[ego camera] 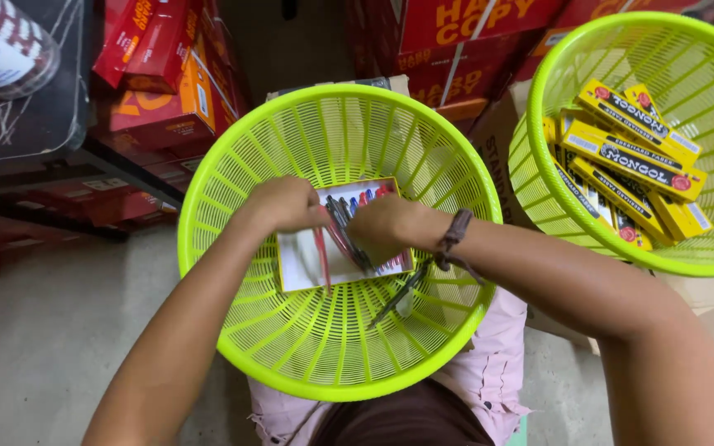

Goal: The person organizes stationery items in a storage area. They arrange colored pens inside a box placed within a green basket, then transfer multiple yellow packages of eraser boards from a second basket onto a table, stacking them neatly.

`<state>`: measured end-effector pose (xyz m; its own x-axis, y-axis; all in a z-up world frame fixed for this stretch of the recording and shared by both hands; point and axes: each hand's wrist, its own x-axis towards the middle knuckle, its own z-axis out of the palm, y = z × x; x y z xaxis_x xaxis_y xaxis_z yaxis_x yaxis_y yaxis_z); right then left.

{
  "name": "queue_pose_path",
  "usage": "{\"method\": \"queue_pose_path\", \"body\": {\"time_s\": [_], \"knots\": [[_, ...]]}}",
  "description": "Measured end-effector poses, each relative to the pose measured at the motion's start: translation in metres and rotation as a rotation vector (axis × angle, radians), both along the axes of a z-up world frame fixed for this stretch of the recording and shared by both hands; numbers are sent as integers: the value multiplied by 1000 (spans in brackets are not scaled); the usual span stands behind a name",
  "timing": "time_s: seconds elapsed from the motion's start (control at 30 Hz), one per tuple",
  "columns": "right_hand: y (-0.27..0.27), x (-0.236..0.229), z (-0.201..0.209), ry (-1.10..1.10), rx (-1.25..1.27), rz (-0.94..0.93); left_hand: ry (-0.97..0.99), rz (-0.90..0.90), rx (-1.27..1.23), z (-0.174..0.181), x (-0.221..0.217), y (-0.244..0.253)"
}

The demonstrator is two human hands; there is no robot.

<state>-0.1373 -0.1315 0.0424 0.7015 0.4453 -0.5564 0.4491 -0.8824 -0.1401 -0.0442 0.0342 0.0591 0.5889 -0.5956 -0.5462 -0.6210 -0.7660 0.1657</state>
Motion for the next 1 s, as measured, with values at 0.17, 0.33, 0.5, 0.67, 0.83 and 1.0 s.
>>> {"method": "queue_pose_path", "body": {"time_s": [0.17, 0.33, 0.5, 0.67, 0.83, 1.0], "knots": [[20, -47, -47, 130, 119, 189, -29, 174, 132, -54, 23, 0], [30, -91, -123, -191, 90, 359, -124, 159, 70, -86, 25, -3], [3, -101, -193, -521, 551, 512, -6, 167, 68, -44, 1, -4], [50, -60, 0, 116, 261, 248, 51, 117, 119, -87, 3, -7], [28, -27, 36, -85, 534, -90, 100, 167, 89, -86, 19, 0], [9, -5, 24, -113, 954, -578, 217, 336, -107, -94, 37, 7]]}}
